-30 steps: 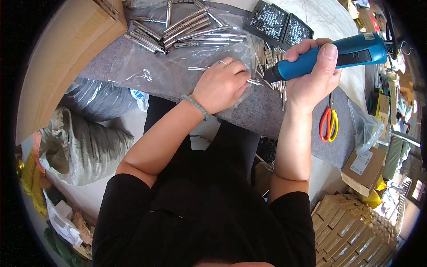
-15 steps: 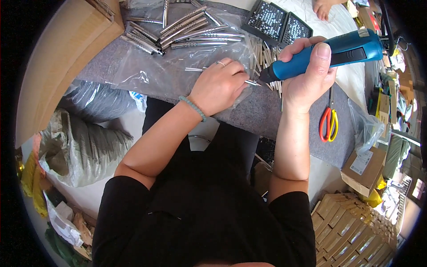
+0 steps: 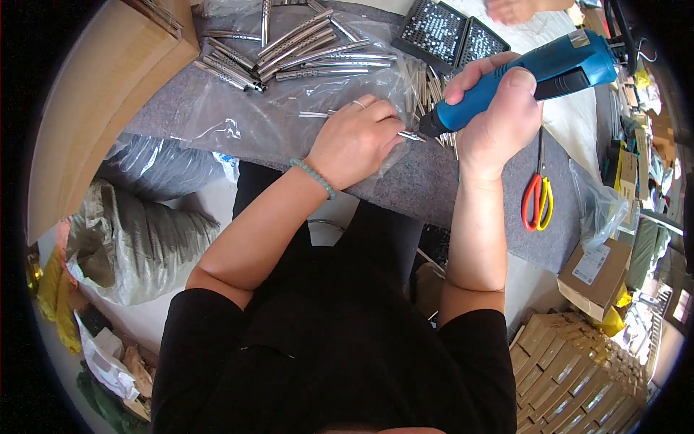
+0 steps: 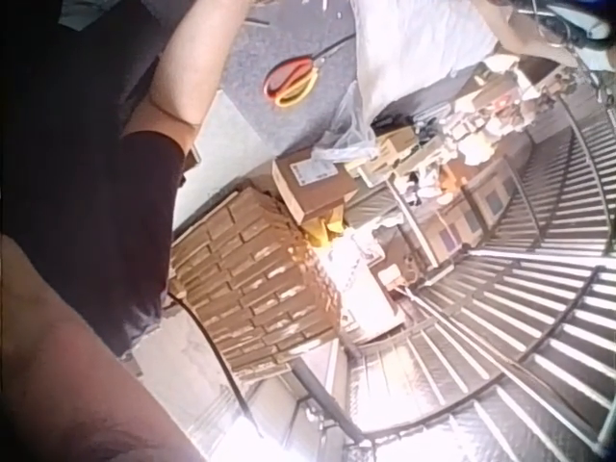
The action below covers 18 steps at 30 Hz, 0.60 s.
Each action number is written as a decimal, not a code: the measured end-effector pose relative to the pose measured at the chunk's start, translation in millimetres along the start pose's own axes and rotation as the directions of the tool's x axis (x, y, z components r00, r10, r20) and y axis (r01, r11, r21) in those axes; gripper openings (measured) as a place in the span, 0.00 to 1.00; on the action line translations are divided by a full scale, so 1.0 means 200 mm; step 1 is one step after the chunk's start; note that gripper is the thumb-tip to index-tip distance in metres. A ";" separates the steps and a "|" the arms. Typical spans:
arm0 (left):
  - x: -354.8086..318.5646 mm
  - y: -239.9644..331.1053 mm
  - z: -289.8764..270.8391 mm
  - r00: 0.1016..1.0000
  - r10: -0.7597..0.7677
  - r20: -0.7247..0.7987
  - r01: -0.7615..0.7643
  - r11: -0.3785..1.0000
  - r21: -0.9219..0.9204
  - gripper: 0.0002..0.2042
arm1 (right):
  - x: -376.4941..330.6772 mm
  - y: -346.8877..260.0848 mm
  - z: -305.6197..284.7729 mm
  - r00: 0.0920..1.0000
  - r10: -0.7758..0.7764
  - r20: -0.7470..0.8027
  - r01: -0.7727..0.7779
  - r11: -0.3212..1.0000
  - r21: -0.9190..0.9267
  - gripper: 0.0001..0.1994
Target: Sorting and assembling small metal and plastic components in a manufacturing environment.
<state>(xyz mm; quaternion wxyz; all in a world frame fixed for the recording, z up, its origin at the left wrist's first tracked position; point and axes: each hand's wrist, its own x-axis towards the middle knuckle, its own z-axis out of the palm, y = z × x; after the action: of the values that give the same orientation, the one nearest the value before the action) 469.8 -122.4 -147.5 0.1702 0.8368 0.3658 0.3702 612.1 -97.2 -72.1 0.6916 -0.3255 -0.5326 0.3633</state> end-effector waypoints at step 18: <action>0.01 0.00 -0.01 1.000 0.017 0.012 -0.017 1.000 0.007 0.09 | 0.03 -0.07 0.04 0.992 0.062 0.113 -0.058 0.998 -0.035 0.23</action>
<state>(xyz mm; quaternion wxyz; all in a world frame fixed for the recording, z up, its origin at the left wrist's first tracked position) 469.0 -121.3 -145.4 0.1661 0.8426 0.3591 0.3653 607.4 -98.2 -54.9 0.6437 -0.3312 -0.5666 0.3935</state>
